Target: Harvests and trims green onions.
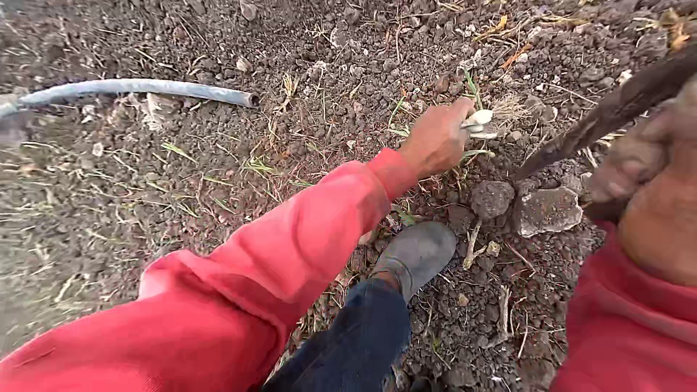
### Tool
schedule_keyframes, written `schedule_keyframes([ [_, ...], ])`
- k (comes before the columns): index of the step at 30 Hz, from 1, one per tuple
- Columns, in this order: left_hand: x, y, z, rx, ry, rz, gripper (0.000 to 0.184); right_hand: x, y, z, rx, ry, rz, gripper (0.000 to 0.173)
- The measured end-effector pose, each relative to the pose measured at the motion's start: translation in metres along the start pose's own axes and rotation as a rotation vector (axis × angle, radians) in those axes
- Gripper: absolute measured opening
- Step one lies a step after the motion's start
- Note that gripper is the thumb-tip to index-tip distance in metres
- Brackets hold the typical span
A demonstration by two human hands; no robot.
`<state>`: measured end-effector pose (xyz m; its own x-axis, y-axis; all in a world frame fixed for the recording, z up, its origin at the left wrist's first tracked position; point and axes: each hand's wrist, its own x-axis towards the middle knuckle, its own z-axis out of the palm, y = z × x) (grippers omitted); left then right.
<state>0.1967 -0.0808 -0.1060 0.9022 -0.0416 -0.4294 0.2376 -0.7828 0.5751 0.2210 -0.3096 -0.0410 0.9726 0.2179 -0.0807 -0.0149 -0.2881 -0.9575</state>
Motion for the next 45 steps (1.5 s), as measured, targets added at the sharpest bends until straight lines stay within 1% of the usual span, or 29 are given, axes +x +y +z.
schedule_keyframes([
  [2,-0.009,-0.002,-0.006,-0.130,-0.046,-0.037,0.017,-0.019,0.039,0.034,-0.241,-0.004,0.099,0.040],
  [4,-0.009,0.001,0.002,-0.215,-0.108,-0.106,0.019,-0.046,0.068,0.048,-0.323,0.011,0.122,0.042],
  [7,-0.011,0.008,0.025,-0.227,-0.198,-0.191,0.024,-0.077,0.079,0.043,-0.255,0.045,0.145,0.041],
  [8,-0.009,0.013,0.029,-0.215,-0.220,-0.184,0.025,-0.079,0.079,0.041,-0.237,0.056,0.147,0.042],
  [10,0.002,0.023,0.025,-0.140,-0.244,-0.127,0.024,-0.080,0.083,0.042,-0.219,0.094,0.129,0.044],
  [12,0.005,0.037,0.026,-0.021,-0.269,-0.068,0.021,-0.095,0.087,0.041,-0.175,0.146,0.105,0.043],
  [14,0.011,0.057,0.040,0.160,-0.279,0.002,0.018,-0.112,0.083,0.033,-0.100,0.192,0.083,0.040],
  [15,0.011,0.068,0.053,0.244,-0.308,0.030,0.017,-0.119,0.072,0.026,-0.060,0.210,0.065,0.040],
  [16,0.010,0.078,0.068,0.316,-0.344,0.061,0.017,-0.124,0.056,0.017,0.001,0.229,0.031,0.037],
  [18,0.007,0.081,0.095,0.395,-0.365,0.105,0.019,-0.141,0.018,-0.002,0.144,0.268,-0.027,0.030],
  [19,0.000,0.077,0.104,0.399,-0.350,0.116,0.020,-0.157,0.001,-0.013,0.189,0.275,-0.025,0.030],
  [20,-0.008,0.073,0.105,0.385,-0.307,0.130,0.020,-0.172,-0.010,-0.020,0.193,0.268,-0.014,0.034],
  [21,-0.012,0.068,0.095,0.356,-0.234,0.155,0.020,-0.182,-0.011,-0.022,0.149,0.259,-0.005,0.037],
  [22,-0.017,0.065,0.080,0.320,-0.152,0.189,0.021,-0.192,-0.003,-0.019,0.072,0.259,0.004,0.039],
  [24,-0.038,0.063,0.051,0.232,-0.010,0.243,0.022,-0.212,0.031,-0.003,-0.067,0.238,0.064,0.047],
  [25,-0.050,0.064,0.040,0.195,0.043,0.258,0.022,-0.219,0.047,0.003,-0.088,0.218,0.108,0.049],
  [26,-0.060,0.067,0.032,0.162,0.059,0.266,0.021,-0.223,0.052,0.005,-0.075,0.218,0.143,0.048],
  [28,-0.080,0.068,0.020,0.065,-0.026,0.285,0.020,-0.218,0.038,0.007,0.039,0.287,0.144,0.042],
  [30,-0.117,0.071,0.022,-0.080,-0.254,0.343,0.019,-0.230,0.000,0.004,0.151,0.359,0.194,0.034],
  [31,-0.137,0.077,0.027,-0.182,-0.383,0.382,0.018,-0.240,-0.017,0.003,0.170,0.389,0.242,0.034],
  [32,-0.155,0.083,0.032,-0.279,-0.492,0.417,0.018,-0.249,-0.029,0.005,0.175,0.422,0.286,0.040],
  [34,-0.182,0.084,0.037,-0.406,-0.623,0.478,0.028,-0.268,-0.039,0.015,0.152,0.491,0.389,0.058],
  [35,-0.192,0.083,0.038,-0.438,-0.650,0.484,0.032,-0.278,-0.041,0.021,0.135,0.521,0.425,0.063],
  [37,-0.204,0.076,0.041,-0.471,-0.698,0.477,0.031,-0.293,-0.042,0.028,0.136,0.551,0.454,0.065],
  [39,-0.212,0.072,0.043,-0.461,-0.783,0.440,0.030,-0.305,-0.041,0.028,0.145,0.526,0.467,0.059],
  [42,-0.216,0.074,0.043,-0.369,-0.882,0.428,0.030,-0.317,-0.043,0.028,0.071,0.502,0.452,0.043],
  [44,-0.216,0.075,0.044,-0.375,-0.914,0.395,0.029,-0.321,-0.042,0.027,0.052,0.512,0.437,0.040],
  [45,-0.216,0.075,0.046,-0.386,-0.897,0.374,0.028,-0.322,-0.041,0.025,0.046,0.515,0.444,0.039],
])
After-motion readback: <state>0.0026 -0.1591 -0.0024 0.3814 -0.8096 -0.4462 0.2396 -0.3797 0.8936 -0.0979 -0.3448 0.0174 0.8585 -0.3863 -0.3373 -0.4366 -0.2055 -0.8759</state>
